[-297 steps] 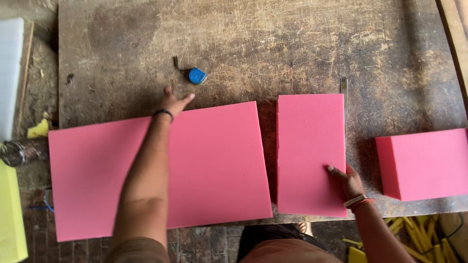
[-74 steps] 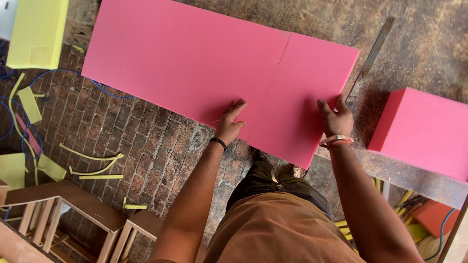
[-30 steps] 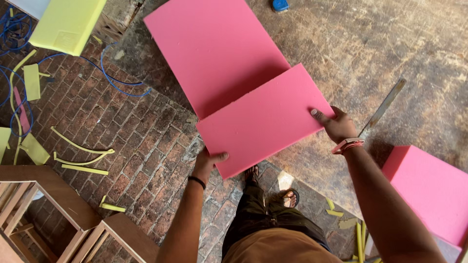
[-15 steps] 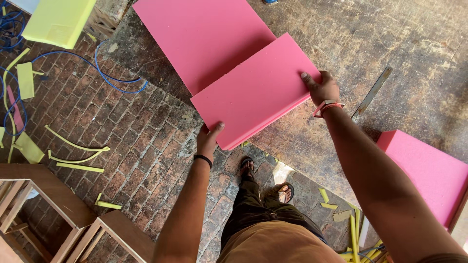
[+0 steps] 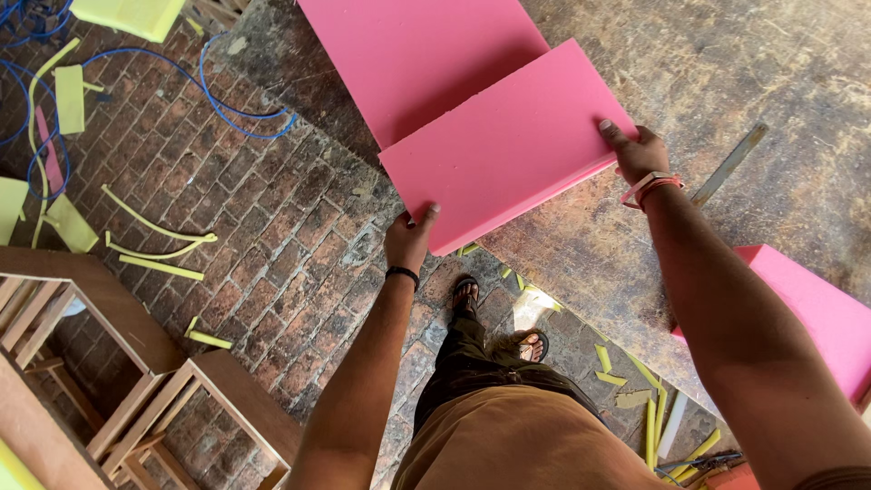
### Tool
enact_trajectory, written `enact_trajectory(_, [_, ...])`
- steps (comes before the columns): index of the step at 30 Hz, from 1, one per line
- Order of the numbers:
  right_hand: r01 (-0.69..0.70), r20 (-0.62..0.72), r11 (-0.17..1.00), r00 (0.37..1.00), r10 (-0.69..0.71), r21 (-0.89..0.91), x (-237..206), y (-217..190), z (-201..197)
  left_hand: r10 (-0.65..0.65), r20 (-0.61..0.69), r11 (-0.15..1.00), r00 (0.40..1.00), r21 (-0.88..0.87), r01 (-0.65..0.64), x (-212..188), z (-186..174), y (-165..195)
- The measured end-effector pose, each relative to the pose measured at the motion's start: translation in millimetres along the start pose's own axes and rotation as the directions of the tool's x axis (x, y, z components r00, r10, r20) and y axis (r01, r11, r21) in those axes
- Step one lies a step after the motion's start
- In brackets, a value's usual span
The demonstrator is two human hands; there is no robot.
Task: The person measures a long pink foam block with a tape measure and a straightedge, marks it, and saws it into pieces by hand. They separate the cut pieces, reposition them on the workbench, apply spray adhesive to a foam piece with a glue gun, and press the pieces together.
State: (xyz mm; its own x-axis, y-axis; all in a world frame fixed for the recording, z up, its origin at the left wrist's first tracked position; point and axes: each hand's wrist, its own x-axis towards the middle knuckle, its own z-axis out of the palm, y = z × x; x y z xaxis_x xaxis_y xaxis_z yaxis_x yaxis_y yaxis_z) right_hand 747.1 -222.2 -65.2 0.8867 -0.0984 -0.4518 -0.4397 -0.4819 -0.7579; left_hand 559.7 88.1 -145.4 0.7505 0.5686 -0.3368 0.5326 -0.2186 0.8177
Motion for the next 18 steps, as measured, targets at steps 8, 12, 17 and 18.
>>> enact_trajectory(8, [-0.055,0.156,0.997,0.986,0.063,-0.058,-24,14,26,-0.074,-0.082,0.979,0.994,-0.197,0.057,23,-47,-19])
enact_trajectory(12, [-0.041,0.157,0.994,0.987,0.024,0.105,-40,34,46,0.021,-0.186,0.989,0.982,0.15,0.008,37,-85,-16])
enact_trajectory(17, [-0.005,0.023,0.978,1.0,0.0,0.207,-67,82,40,0.695,-0.212,0.706,0.687,0.383,-0.595,10,-32,27])
enact_trajectory(18, [0.019,-0.047,0.979,0.999,-0.009,0.203,-78,99,35,0.785,-0.166,0.61,0.596,0.37,-0.701,0,-14,36])
